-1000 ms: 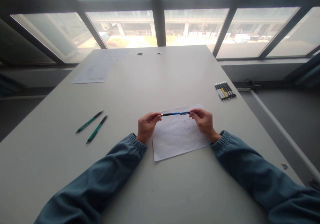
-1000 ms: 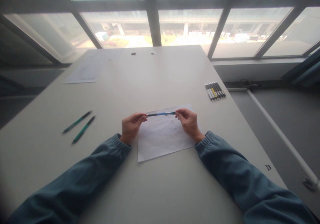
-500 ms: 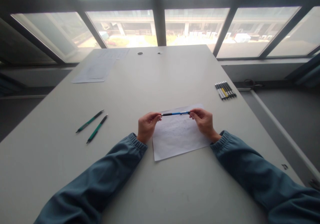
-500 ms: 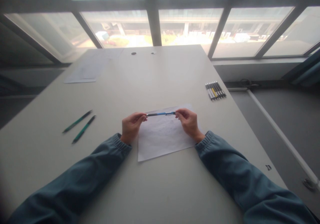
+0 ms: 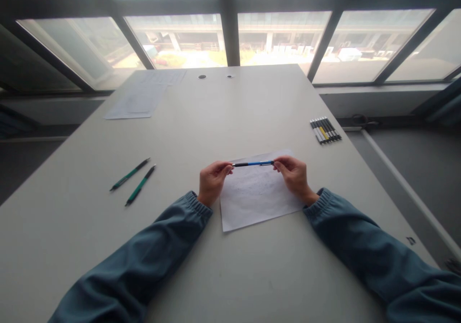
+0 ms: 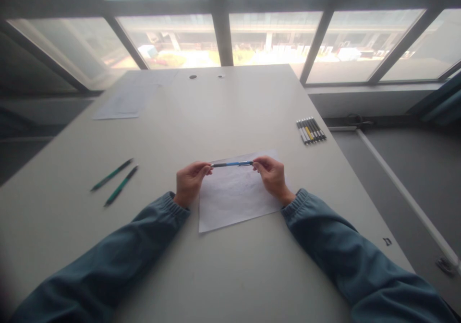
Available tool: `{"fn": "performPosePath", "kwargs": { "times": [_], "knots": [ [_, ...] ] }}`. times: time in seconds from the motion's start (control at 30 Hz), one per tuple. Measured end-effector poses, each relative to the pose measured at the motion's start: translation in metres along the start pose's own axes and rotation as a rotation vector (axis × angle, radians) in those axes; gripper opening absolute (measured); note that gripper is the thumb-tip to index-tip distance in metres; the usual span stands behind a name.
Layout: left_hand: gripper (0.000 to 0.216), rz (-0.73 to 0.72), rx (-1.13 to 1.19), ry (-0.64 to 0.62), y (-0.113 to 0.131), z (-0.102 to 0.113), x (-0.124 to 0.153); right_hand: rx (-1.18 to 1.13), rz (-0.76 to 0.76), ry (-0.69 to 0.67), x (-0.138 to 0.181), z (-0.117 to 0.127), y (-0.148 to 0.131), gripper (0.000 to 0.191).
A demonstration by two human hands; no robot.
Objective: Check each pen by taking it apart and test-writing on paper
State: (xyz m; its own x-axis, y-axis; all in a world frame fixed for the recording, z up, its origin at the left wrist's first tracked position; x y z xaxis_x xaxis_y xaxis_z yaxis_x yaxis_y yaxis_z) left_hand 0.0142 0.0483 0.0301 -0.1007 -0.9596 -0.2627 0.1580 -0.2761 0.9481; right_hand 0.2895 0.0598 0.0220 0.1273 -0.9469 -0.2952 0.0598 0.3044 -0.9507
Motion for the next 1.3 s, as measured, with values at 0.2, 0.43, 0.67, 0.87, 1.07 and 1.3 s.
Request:
{"fn": "performPosePath", "kwargs": {
  "times": [0.2,0.43,0.67,0.87,1.07,1.3],
  "knots": [
    [0.022,0.001,0.0,-0.002,0.0051,-0.0011,-0.0003,0.001,-0.001,0.001,0.0001,0.0008,-0.0003,0.013],
    [0.023,0.003,-0.021,0.001,0.0018,-0.0001,0.0001,-0.001,0.002,0.004,0.0004,0.0003,-0.0012,0.012],
    [0.023,-0.008,-0.038,-0.016,0.0021,0.0,-0.0003,0.006,-0.008,0.013,-0.0001,0.0007,-0.002,0.015],
    [0.023,-0.006,-0.047,-0.016,0.0018,0.0001,-0.0002,0.003,-0.011,0.006,0.0002,0.0011,-0.0005,0.014],
    [0.028,0.005,-0.055,-0.013,0.0041,-0.0006,0.0003,0.014,-0.015,0.015,0.0006,0.0018,-0.0017,0.017],
    [0.028,0.006,-0.047,-0.007,0.002,0.0,0.0007,0.062,0.01,0.022,0.0006,0.002,-0.0074,0.017]
  ]
}}
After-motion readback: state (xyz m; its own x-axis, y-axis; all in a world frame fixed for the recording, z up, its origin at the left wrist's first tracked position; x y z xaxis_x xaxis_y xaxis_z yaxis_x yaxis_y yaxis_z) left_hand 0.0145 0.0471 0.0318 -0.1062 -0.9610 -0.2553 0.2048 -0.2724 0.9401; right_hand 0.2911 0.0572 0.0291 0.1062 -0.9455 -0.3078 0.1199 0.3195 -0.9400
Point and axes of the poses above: each hand's wrist, its own x-axis away from the middle knuckle, its own z-axis out of the back of the hand, y = z × x, the point moved 6 cm from there along -x, towards the middle knuckle, and after that the axes turned 12 degrees about -y, right-handed, at the moved point
